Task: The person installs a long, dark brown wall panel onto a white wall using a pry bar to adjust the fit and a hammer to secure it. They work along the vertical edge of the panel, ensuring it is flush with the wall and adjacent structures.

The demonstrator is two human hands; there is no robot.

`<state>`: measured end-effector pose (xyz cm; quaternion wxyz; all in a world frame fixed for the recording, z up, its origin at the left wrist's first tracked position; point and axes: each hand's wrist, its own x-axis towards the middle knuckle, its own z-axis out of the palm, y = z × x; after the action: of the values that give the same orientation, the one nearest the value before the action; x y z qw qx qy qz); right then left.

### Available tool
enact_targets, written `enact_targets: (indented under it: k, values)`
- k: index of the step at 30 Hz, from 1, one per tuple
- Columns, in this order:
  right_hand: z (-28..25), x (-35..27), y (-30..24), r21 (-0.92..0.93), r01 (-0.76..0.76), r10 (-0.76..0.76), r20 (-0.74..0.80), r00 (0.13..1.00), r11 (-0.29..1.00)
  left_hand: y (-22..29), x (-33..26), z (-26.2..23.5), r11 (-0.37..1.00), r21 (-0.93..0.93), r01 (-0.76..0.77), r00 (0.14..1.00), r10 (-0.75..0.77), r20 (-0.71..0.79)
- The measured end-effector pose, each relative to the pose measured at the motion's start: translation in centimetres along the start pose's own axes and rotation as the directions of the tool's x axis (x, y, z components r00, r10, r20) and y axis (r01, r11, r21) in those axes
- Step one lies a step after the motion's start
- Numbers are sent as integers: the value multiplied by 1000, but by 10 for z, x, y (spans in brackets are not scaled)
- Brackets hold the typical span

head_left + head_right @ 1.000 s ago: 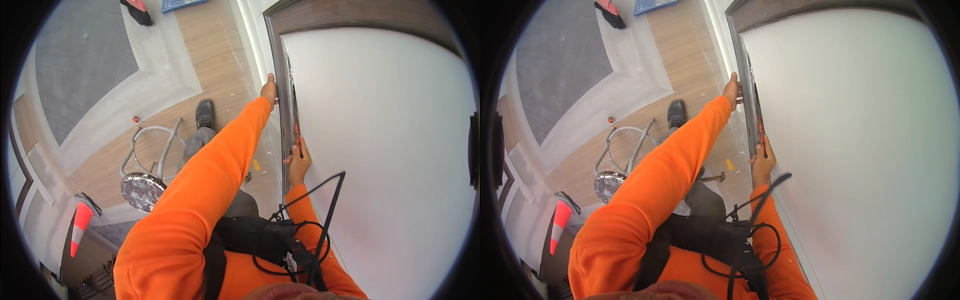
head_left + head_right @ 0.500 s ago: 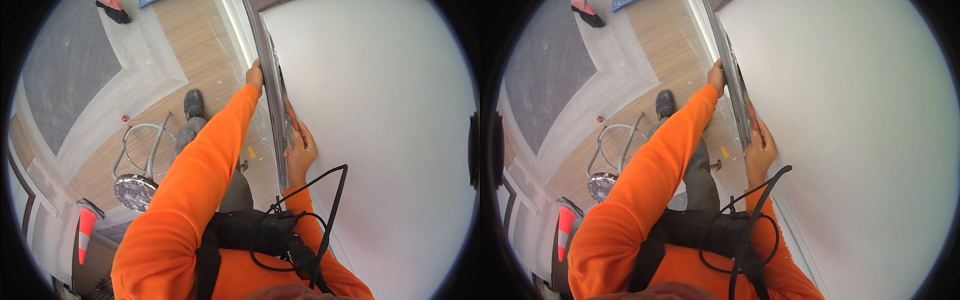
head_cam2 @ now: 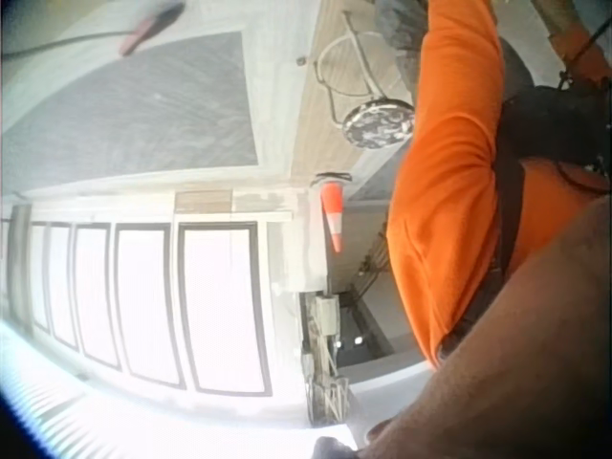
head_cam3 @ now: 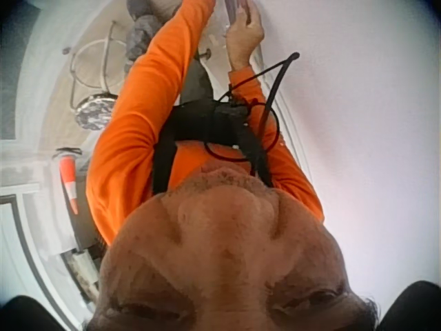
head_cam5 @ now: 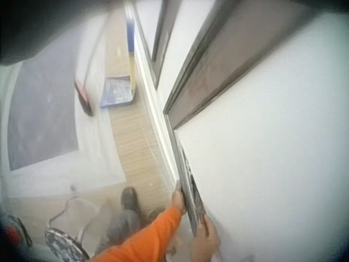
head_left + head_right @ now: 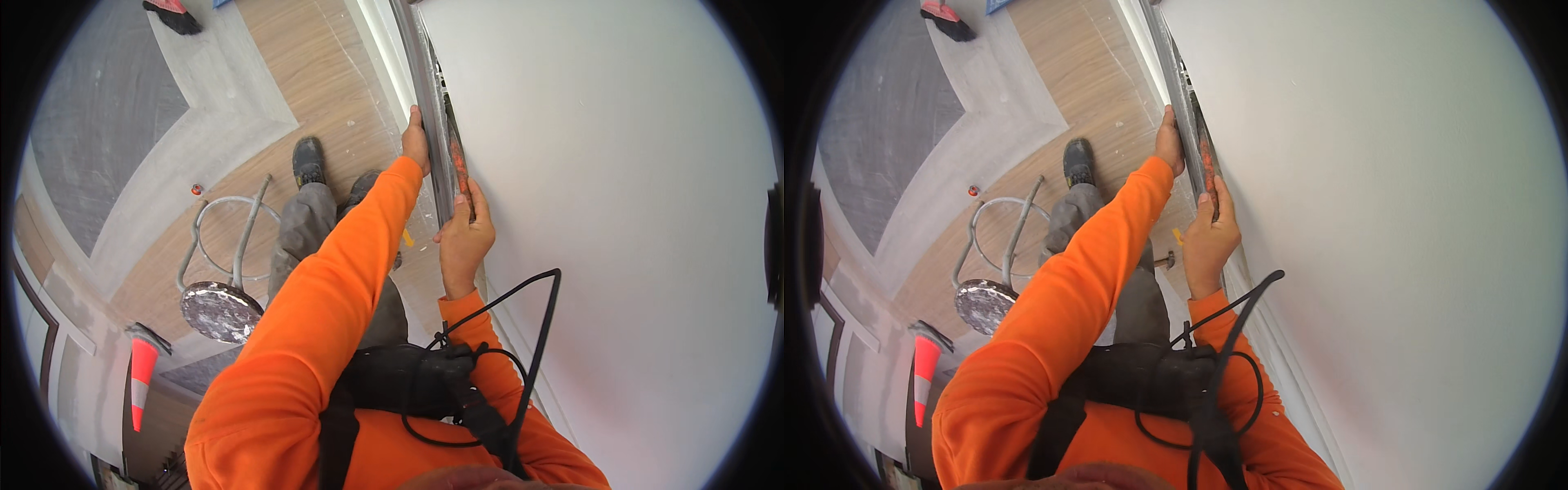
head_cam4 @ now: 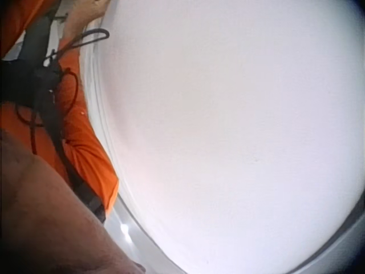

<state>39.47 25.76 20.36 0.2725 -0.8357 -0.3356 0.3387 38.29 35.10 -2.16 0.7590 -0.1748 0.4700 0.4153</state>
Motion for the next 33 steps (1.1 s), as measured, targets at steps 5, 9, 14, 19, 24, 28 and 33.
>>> enact_targets:
  k: [5, 9, 14, 19, 24, 28, 33]
  values:
    - [-2, -1, -1, -221, 283, -285, 19, 958, 934, -10, 6, -14, 993, -111, 46, 999, -44, 21]
    - [-12, 19, -18, 43, 33, -38, 102, 994, 999, -10, 1, -8, 995, -99, 26, 999, -29, -34]
    - [23, 54, -23, 320, -61, 8, 165, 986, 945, -18, 7, -8, 984, -175, -27, 1000, 27, -2]
    - [32, 45, -33, 190, -40, 12, 144, 990, 981, -12, -5, -1, 971, -230, -59, 998, 50, -45]
    - [37, 40, -25, 69, 79, -86, 100, 991, 995, -11, -10, -3, 975, -220, -29, 996, 10, -89]
    - [24, 47, -31, 47, 13, -21, 181, 983, 999, 3, 8, -12, 982, -167, -88, 988, 107, 110]
    - [19, 55, -42, 183, -125, 72, 272, 960, 975, 63, 32, 23, 997, -67, -41, 997, 36, -72]
